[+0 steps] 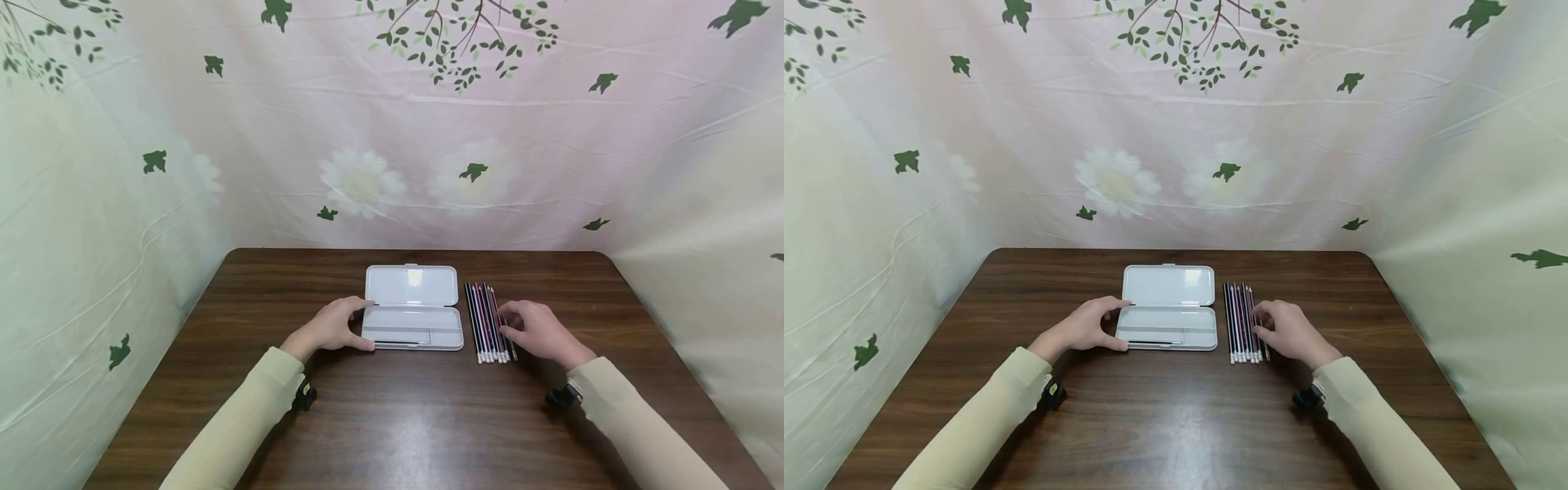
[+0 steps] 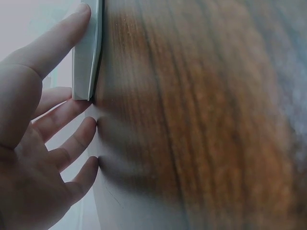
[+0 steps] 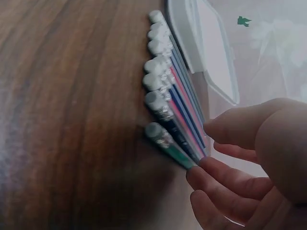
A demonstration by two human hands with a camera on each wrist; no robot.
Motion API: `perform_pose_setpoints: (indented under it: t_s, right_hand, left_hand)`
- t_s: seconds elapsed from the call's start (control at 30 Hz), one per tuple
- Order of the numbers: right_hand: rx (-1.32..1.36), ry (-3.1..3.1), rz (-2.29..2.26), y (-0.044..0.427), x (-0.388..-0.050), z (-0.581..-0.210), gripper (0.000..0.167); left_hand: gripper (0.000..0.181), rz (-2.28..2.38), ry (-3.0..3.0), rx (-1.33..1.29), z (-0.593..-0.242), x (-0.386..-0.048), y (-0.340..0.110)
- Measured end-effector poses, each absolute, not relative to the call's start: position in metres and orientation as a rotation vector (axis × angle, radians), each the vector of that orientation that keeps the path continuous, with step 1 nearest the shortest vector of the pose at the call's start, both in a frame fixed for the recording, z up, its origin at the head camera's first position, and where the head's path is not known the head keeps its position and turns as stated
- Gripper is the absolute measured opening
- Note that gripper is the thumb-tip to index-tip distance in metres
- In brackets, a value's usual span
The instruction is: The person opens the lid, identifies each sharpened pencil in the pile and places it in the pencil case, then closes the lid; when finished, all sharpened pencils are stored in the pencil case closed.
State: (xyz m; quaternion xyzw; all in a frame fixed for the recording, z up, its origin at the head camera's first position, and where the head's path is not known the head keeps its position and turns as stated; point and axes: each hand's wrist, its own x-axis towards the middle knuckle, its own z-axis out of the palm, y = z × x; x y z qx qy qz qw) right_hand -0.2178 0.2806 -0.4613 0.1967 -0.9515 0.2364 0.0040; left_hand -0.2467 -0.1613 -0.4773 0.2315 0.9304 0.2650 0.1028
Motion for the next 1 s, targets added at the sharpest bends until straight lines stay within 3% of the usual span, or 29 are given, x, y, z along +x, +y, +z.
perform_pose_setpoints:
  t_s: [0.57, 1.0]
  right_hand:
    - [0.466, -3.032, 0.697, 0.2862, -0.2178, -0.4664, 0.031]
    - [0.332, -3.114, 0.744, 0.2825, -0.2146, -0.4615, 0.026]
  left_hand:
    - [0.098, 0.793, 2.741, 0.668, -0.4784, -0.2468, -0.162]
    - [0.098, 0.805, 2.726, 0.675, -0.4769, -0.2462, -0.1627]
